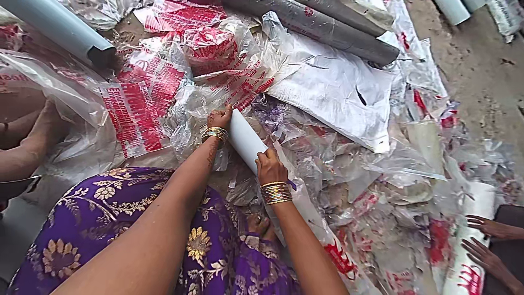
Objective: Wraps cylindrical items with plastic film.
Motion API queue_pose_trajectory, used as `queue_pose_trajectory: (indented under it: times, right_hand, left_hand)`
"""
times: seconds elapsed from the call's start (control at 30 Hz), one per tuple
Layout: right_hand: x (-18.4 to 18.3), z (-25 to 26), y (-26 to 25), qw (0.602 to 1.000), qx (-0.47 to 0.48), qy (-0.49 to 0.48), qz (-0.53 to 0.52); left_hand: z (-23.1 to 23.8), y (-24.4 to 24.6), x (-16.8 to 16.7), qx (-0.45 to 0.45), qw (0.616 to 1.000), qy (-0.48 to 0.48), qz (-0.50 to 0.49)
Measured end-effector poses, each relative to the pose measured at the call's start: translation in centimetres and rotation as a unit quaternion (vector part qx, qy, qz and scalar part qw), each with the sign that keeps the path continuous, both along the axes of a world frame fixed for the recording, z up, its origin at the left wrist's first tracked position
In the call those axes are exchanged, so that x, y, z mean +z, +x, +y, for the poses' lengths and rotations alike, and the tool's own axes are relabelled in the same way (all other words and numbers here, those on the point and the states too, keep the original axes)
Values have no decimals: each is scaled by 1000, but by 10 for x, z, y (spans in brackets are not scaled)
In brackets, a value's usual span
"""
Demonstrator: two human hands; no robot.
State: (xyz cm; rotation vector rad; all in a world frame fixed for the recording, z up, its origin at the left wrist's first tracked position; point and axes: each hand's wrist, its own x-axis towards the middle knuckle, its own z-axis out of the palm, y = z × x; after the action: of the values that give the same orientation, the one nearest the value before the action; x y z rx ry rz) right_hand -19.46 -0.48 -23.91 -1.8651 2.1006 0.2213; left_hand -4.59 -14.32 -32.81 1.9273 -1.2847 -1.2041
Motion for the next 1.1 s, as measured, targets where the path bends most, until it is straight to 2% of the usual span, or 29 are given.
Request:
queue_pose_trajectory:
  times: [0.17, 0.27, 0.37, 0.53, 0.6, 0.7, 0.9, 1.03, 1.1]
  right_hand:
    - [-13, 2, -9, 999, -10, -31, 3]
    - [-12, -5, -6, 1000, -18, 7, 17]
    - [-6, -13, -6, 997, -69, 36, 12]
    - [3, -18, -45, 960, -229, -141, -74]
    - [11, -18, -61, 946, -265, -157, -99]
    - [21, -16, -64, 943, -289, -91, -136]
    - [27, -10, -33, 975, -190, 75, -92]
    - [33, -3, -57, 971, -192, 113, -81]
    - [31, 3, -78, 969, -190, 145, -67]
  left_hand:
    - [0, -2, -1, 0, 1000, -8, -2]
    - [0, -2, 2, -2, 1000, -3, -8]
    - [1, -2, 7, -11, 1000, -2, -14]
    - [0, -2, 1, -15, 999, -22, -26]
    - [0, -2, 4, -15, 999, -14, -27]
    - [0, -4, 4, -13, 1000, -11, -25]
    - [4, -2, 12, -49, 997, -3, -52]
    - [15, -11, 23, -67, 981, -107, -146]
    - [23, -18, 29, -103, 958, -187, -193]
